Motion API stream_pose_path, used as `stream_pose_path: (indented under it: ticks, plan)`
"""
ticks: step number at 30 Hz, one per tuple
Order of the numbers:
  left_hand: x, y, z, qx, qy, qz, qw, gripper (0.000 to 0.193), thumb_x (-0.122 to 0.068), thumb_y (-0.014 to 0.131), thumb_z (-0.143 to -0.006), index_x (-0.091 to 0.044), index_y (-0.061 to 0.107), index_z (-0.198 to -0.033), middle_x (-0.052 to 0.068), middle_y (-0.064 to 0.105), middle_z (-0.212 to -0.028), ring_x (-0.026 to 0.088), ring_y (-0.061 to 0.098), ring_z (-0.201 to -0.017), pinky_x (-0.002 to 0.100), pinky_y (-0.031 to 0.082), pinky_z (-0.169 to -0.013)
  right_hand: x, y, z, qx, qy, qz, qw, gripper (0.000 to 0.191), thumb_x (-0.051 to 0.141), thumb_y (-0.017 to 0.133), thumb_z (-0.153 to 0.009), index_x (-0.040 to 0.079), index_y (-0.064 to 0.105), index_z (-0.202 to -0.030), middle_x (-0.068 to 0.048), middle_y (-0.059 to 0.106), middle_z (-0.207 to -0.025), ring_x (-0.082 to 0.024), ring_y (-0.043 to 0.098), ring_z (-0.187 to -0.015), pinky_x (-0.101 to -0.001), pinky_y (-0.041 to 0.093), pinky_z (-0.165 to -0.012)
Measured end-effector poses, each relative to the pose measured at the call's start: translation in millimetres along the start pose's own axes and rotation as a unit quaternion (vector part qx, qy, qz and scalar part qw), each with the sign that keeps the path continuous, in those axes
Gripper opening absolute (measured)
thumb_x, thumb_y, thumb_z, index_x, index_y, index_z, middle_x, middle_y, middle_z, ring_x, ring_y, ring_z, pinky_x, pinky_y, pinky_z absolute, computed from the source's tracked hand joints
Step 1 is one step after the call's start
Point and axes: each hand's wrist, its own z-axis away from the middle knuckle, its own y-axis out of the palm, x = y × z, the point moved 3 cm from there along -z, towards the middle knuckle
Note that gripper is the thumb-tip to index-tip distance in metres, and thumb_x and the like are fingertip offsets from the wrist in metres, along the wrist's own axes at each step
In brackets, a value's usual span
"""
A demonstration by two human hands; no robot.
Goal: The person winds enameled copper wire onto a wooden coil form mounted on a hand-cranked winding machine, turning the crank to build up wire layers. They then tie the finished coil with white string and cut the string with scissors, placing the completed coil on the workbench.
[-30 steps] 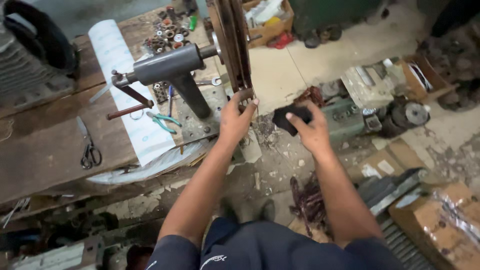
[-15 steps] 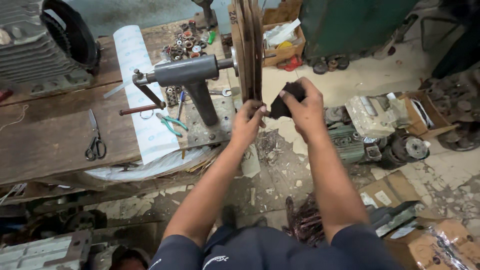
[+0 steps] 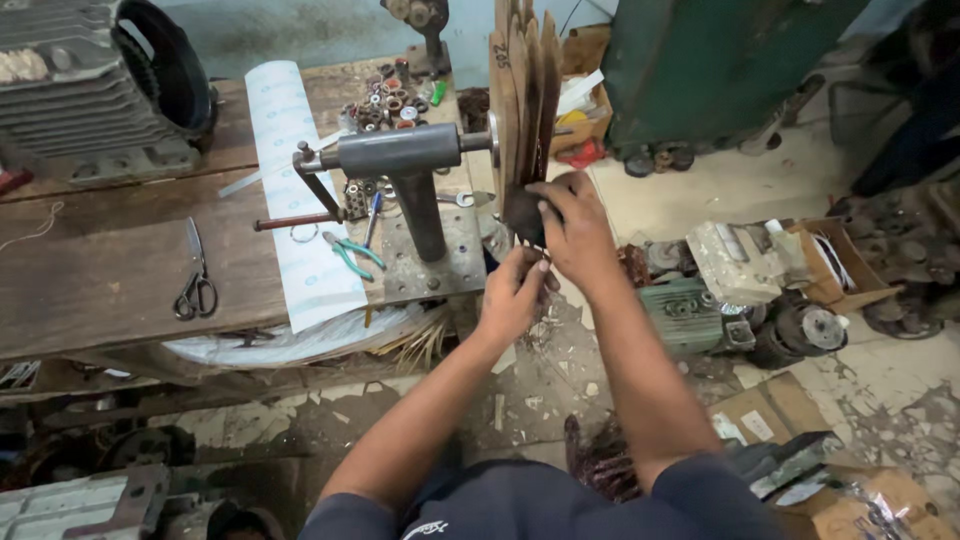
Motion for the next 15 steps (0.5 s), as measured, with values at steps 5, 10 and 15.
stream_pose_path:
  ticks: [5, 10, 15]
  plan:
    - [8, 2, 1, -0.015, 0.011, -0.004, 1.000, 0.013, -0.015, 0.054, -0.104, -0.003, 0.058, -0.104, 0.004, 0.068, -0.073, 0.008, 0.060, -0.055, 0.026, 0.049, -0.049, -33, 19, 26, -0.085, 0.133, -0.126, 0.979, 0.022, 0.017, 0.072, -0.095, 0.000, 0.067, -0.107, -0.010, 0.073, -0.093, -0.017, 0.068, -0.084, -0.0316, 0.055, -0.077]
    - [37, 10, 10, 0.009, 0.014, 0.026, 1.000, 0.012, -0.013, 0.054, -0.105, -0.002, 0.057, -0.106, 0.005, 0.066, -0.076, 0.009, 0.055, -0.055, 0.026, 0.046, -0.050, -72, 38, 31, 0.011, 0.187, -0.187, 0.964, 0.017, 0.014, 0.068, -0.096, -0.001, 0.070, -0.105, -0.006, 0.070, -0.084, -0.012, 0.063, -0.078, -0.0292, 0.052, -0.071]
    - [66, 23, 29, 0.068, -0.010, 0.122, 0.990, 0.012, -0.014, 0.053, -0.107, -0.003, 0.053, -0.106, 0.005, 0.063, -0.081, 0.010, 0.055, -0.059, 0.026, 0.048, -0.055, -90, 44, -12, -0.031, 0.190, -0.310, 0.931, 0.015, 0.010, 0.071, -0.095, -0.003, 0.070, -0.102, -0.006, 0.070, -0.092, -0.014, 0.063, -0.085, -0.0289, 0.051, -0.078]
